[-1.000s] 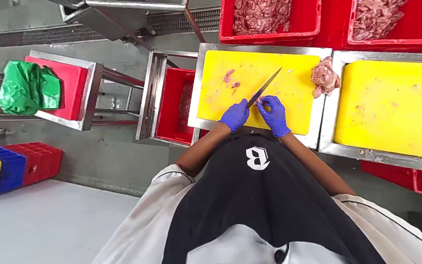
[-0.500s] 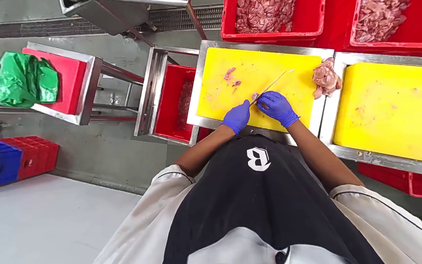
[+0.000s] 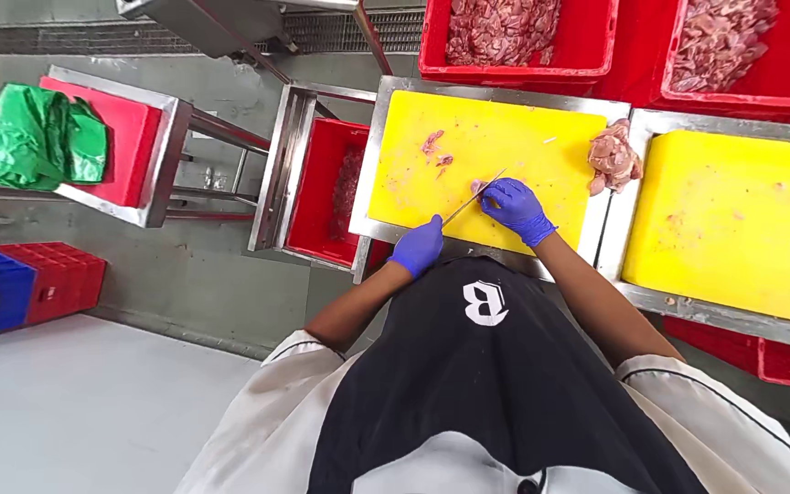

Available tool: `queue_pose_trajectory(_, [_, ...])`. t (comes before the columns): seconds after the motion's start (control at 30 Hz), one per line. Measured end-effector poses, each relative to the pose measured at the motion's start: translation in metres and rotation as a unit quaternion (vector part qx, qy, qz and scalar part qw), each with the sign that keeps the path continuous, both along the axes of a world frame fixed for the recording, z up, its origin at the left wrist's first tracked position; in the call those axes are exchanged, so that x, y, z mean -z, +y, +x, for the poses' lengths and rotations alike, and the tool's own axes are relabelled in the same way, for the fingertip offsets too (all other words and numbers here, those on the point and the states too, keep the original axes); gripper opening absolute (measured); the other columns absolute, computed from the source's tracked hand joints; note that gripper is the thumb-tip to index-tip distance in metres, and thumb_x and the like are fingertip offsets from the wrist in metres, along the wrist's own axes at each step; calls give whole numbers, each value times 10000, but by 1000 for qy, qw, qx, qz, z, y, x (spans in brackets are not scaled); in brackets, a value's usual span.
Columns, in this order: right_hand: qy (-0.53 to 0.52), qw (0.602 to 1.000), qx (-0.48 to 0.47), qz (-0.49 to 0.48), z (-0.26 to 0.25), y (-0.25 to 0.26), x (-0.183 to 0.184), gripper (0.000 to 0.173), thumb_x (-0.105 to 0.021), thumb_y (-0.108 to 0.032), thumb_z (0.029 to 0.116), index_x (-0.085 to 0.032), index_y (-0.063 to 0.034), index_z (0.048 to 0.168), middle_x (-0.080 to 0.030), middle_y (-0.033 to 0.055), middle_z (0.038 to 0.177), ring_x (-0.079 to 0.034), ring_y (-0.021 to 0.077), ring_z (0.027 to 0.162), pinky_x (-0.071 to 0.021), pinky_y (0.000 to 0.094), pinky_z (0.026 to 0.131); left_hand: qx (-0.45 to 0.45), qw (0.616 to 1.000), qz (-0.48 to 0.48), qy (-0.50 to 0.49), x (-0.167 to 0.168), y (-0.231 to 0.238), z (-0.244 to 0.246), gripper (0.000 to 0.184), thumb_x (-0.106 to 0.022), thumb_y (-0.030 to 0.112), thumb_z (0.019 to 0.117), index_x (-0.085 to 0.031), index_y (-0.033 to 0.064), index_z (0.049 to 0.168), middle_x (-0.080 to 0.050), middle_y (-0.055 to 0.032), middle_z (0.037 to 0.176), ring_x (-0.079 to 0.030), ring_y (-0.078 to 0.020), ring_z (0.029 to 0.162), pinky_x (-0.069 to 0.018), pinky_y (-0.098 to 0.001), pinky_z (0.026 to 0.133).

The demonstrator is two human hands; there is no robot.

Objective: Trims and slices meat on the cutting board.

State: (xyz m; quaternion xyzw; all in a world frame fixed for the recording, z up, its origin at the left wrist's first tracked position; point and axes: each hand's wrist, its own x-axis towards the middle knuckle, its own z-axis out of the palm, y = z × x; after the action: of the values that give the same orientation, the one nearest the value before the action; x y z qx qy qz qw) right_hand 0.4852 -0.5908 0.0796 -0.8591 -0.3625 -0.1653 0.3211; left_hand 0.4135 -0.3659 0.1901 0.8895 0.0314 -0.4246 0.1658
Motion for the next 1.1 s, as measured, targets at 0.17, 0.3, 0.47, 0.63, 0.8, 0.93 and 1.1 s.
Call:
queue_pose_trajectory(0.17, [18, 1000, 16, 19, 1, 2, -1, 118, -689, -127, 889, -729, -16, 882, -726, 164, 886, -729, 320, 892, -602, 431, 821, -18, 999, 21, 30, -4, 5, -10, 371, -352, 250, 1110, -471, 51, 1398, -685, -237, 1173, -692, -417, 1103, -555, -611, 893])
queue_pose_trajectory(0.3, [54, 998, 27, 29, 3, 2, -3, 119, -700, -126, 870, -732, -11, 874, -733, 172, 903, -732, 326, 903, -603, 433, 816, -9, 999, 14, 29, -5, -7, 3, 364, -357, 211, 1102, -457, 43, 1409, -679, -240, 1178, -685, -415, 1117, -554, -600, 905])
queue_pose_trajectory(0.47, [67, 997, 13, 23, 1, 5, -6, 105, -694, -121, 864, -726, -22, 848, -731, 160, 882, -731, 319, 884, -604, 431, 796, 19, 1000, -3, 9, 0, -33, 40, 369, -373, 179, 1096, -451, 46, 1431, -669, -239, 1199, -679, -409, 1133, -557, -597, 922])
queue_pose_trajectory(0.63, [164, 983, 19, 82, -31, 8, -17, 154, -668, -153, 883, -706, -10, 838, -719, 167, 876, -717, 297, 885, -590, 419, 811, 26, 994, -103, 25, 8, -29, 82, 371, -464, 237, 1082, -502, 14, 1376, -665, -230, 1079, -693, -349, 875, -572, -535, 778])
queue_pose_trajectory(0.8, [277, 945, 144, 100, -10, 2, -22, 493, -518, -331, 962, -622, 30, 1282, -637, 222, 1304, -609, 342, 1231, -481, 490, 1059, -176, 946, -274, 12, -6, 23, 78, 351, -460, 315, 1103, -499, 52, 1333, -527, -55, 742, -524, -136, 514, -524, -315, 519])
queue_pose_trajectory(0.93, [261, 941, -20, -217, 13, 19, -33, 643, -530, -618, 958, -611, -150, 1392, -560, 149, 1469, -500, 398, 1368, -401, 626, 1083, -175, 966, -161, -100, -34, 61, 79, 474, -419, 423, 1105, -529, 15, 1321, -644, -159, 866, -654, -253, 653, -591, -450, 664])
queue_pose_trajectory(1.1, [163, 973, 20, -159, -38, -29, -16, 232, -597, -225, 1007, -729, -35, 1029, -706, 214, 1035, -720, 392, 913, -600, 529, 689, -143, 981, -33, -128, -31, 84, 43, 489, -389, 358, 1116, -429, 20, 1466, -693, -265, 1097, -703, -427, 1030, -550, -610, 910])
